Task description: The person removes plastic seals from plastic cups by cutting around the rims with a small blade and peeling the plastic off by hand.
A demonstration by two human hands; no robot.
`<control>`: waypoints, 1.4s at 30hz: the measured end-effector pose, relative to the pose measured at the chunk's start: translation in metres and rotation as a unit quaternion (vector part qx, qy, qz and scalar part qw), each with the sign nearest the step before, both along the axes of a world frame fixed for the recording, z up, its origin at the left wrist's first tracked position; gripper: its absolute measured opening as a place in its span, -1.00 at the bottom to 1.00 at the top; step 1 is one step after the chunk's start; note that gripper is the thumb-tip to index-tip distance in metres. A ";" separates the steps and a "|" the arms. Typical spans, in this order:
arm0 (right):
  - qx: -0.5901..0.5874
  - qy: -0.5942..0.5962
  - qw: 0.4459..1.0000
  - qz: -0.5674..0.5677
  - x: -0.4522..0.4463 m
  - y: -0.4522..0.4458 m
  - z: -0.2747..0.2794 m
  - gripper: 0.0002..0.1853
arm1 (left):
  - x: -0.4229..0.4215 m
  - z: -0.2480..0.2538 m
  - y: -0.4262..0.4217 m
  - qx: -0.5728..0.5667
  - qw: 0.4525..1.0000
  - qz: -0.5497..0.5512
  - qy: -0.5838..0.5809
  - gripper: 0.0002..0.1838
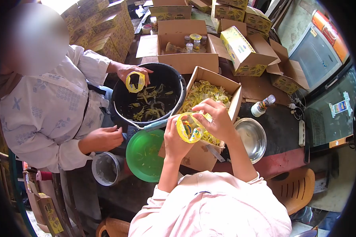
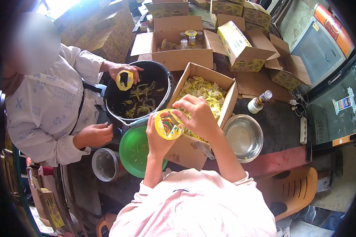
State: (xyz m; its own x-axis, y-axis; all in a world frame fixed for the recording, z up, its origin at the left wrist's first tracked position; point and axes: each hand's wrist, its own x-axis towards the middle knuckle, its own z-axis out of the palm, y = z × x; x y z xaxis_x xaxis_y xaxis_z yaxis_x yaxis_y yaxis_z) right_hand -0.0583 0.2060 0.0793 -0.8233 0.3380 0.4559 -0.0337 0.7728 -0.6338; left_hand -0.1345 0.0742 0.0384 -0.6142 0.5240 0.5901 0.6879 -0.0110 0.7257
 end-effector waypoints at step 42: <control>0.035 -0.068 0.971 -0.228 0.034 0.039 -0.065 -0.86 | 0.004 -0.013 -0.005 -0.029 0.978 -0.078 -0.189 -0.36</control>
